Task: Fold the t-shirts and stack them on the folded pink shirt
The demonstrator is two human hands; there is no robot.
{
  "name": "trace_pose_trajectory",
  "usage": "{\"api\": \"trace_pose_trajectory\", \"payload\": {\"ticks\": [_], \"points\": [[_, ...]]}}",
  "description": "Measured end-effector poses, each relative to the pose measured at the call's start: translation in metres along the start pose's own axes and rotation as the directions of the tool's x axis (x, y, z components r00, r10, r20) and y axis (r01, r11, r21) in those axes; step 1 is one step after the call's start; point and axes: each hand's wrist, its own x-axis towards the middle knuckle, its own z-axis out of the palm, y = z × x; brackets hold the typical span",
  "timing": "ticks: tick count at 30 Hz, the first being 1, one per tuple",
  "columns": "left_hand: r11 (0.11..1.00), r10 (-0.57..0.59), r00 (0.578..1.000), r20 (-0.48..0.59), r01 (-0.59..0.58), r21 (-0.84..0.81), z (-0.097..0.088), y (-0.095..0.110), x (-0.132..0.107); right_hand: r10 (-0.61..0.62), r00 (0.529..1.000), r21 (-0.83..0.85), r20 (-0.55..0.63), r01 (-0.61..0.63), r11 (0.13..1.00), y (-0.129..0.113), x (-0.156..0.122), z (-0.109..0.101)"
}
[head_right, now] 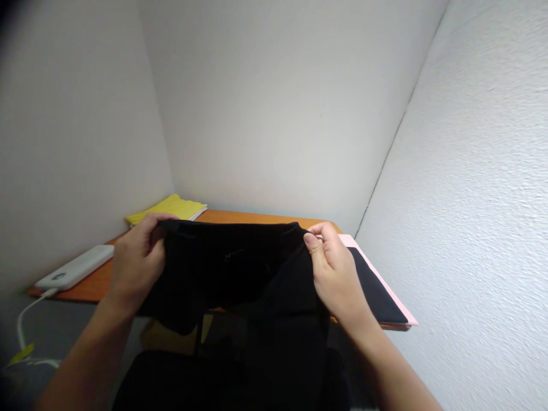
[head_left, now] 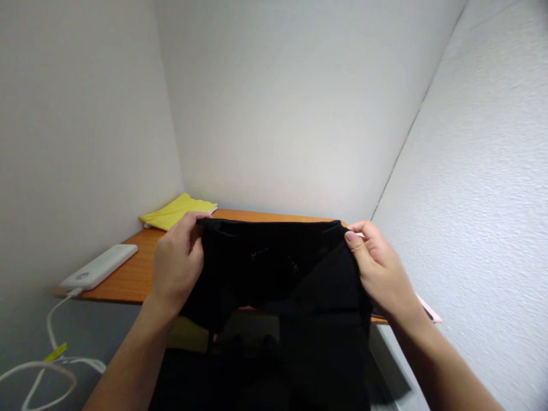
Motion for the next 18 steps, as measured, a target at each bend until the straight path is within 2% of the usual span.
{"api": "trace_pose_trajectory", "payload": {"ticks": [3,4,6,7,9,10,11,12,13,15,16,17,18], "points": [[0.978,0.058,0.996,-0.072,-0.042,0.204,-0.010,0.001,-0.007,-0.085,0.996,-0.088,0.021,0.087,0.992,-0.010,-0.019,-0.011],[0.971,0.092,0.992,-0.088,-0.070,0.227,-0.013,-0.001,-0.012,-0.118,0.991,-0.101,0.060,0.124,0.987,-0.011,-0.028,-0.013],[0.956,0.219,0.972,-0.085,-0.197,0.216,-0.019,-0.010,-0.025,-0.133,0.966,-0.102,0.224,0.159,0.982,-0.010,-0.048,-0.017],[0.940,0.298,0.952,-0.068,-0.281,0.194,-0.022,-0.016,-0.032,-0.117,0.934,-0.096,0.337,0.158,0.983,-0.007,-0.057,-0.020],[0.902,0.414,0.910,0.014,-0.412,0.126,-0.027,-0.025,-0.047,-0.065,0.842,-0.094,0.536,0.136,0.986,0.005,-0.069,-0.027],[0.893,0.437,0.896,0.080,-0.443,0.080,-0.029,-0.027,-0.055,-0.038,0.807,-0.099,0.589,0.119,0.988,0.012,-0.071,-0.032],[0.895,0.437,0.883,0.170,-0.446,0.020,-0.032,-0.028,-0.063,-0.017,0.794,-0.105,0.608,0.102,0.989,0.020,-0.072,-0.039],[0.907,0.415,0.865,0.282,-0.418,-0.050,-0.034,-0.027,-0.070,0.000,0.804,-0.117,0.595,0.087,0.989,0.028,-0.072,-0.046],[0.924,0.380,0.829,0.411,-0.363,-0.121,-0.037,-0.024,-0.077,0.016,0.826,-0.134,0.563,0.072,0.988,0.035,-0.071,-0.054],[0.955,0.296,0.694,0.656,-0.201,-0.219,-0.044,-0.017,-0.089,0.030,0.880,-0.176,0.474,0.061,0.983,0.044,-0.073,-0.069],[0.965,0.256,0.622,0.740,-0.117,-0.236,-0.048,-0.014,-0.094,0.029,0.902,-0.201,0.431,0.065,0.977,0.046,-0.076,-0.076],[0.969,0.225,0.573,0.789,-0.048,-0.241,-0.052,-0.012,-0.098,0.022,0.924,-0.232,0.381,0.072,0.970,0.045,-0.080,-0.081],[0.971,0.196,0.556,0.808,0.006,-0.240,-0.056,-0.012,-0.100,0.004,0.949,-0.269,0.314,0.085,0.959,0.043,-0.086,-0.084]]}}
